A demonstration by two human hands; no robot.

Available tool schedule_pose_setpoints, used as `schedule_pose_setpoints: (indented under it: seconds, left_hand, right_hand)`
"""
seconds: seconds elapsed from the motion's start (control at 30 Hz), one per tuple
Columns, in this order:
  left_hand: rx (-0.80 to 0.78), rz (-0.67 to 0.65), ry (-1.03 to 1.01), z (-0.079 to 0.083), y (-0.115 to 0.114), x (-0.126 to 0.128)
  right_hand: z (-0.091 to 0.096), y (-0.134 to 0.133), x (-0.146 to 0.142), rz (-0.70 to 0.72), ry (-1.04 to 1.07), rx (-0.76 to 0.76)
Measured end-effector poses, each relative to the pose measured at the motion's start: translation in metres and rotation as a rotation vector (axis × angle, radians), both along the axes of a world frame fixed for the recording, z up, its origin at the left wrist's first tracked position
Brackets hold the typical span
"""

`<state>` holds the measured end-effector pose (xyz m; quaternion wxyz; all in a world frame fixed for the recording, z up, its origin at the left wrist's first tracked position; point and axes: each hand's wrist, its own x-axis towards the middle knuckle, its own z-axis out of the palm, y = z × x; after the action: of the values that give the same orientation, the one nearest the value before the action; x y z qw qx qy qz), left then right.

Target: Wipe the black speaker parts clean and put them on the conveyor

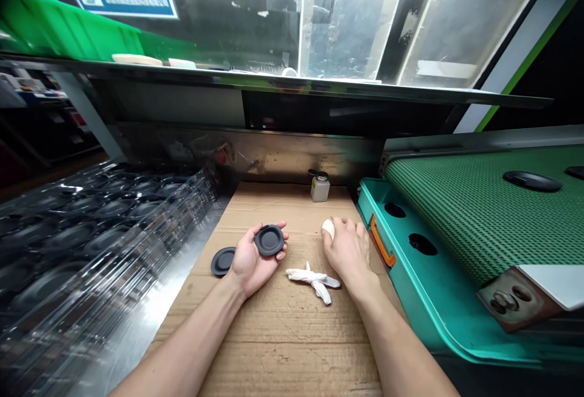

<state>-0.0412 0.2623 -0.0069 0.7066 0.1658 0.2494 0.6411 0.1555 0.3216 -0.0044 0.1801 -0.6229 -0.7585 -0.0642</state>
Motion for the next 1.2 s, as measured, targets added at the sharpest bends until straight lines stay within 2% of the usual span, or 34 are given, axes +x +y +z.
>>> schedule_pose_setpoints:
  seconds: [0.1, 0.17, 0.33, 0.4, 0.47, 0.53, 0.6, 0.67, 0.73, 0.8, 0.93, 1.03, 1.2]
  left_hand:
    - [0.01, -0.013, -0.008, -0.001, -0.001, 0.001]
    - [0.002, -0.022, -0.015, -0.002, 0.0, 0.0]
    - [-0.03, 0.024, -0.032, -0.004, 0.003, 0.001]
    - [-0.025, 0.054, -0.052, -0.004, 0.004, 0.004]
    - [-0.01, 0.056, -0.076, -0.004, 0.005, 0.008]
    - [-0.009, 0.023, -0.077, -0.005, 0.005, 0.014]
    - [0.001, 0.014, -0.056, -0.007, 0.004, 0.018]
    - [0.021, 0.086, -0.037, -0.009, 0.003, 0.021]
    - [0.01, 0.175, -0.005, -0.012, 0.003, 0.022]
    - [-0.016, 0.224, 0.034, -0.015, 0.004, 0.022]
    - [-0.011, 0.284, 0.06, -0.017, 0.006, 0.023]
    - [-0.028, 0.289, 0.068, -0.016, 0.007, 0.023]
    - [-0.052, 0.295, 0.045, -0.012, 0.007, 0.023]
  right_hand:
    - [-0.006, 0.006, 0.004, -0.022, -0.065, -0.152]
    - [-0.008, 0.008, 0.005, -0.002, 0.002, -0.194]
    - [-0.001, 0.0, -0.005, 0.101, 0.344, -0.223]
    - [0.004, -0.012, -0.02, 0.187, 0.523, -0.212]
    - [0.008, -0.028, -0.039, 0.312, 0.613, -0.209]
    - [0.01, -0.043, -0.059, 0.371, 0.534, -0.209]
    - [0.012, -0.052, -0.076, 0.309, 0.38, -0.183]
    - [0.012, -0.056, -0.086, 0.228, 0.269, -0.147]
    - [0.011, -0.056, -0.09, 0.243, 0.212, -0.124]
    - [0.009, -0.054, -0.09, 0.282, 0.188, -0.126]
    - [0.006, -0.051, -0.087, 0.26, 0.225, -0.146]
    - [0.007, -0.05, -0.086, 0.304, 0.258, -0.144]
    - [0.009, -0.05, -0.086, 0.28, 0.211, -0.151]
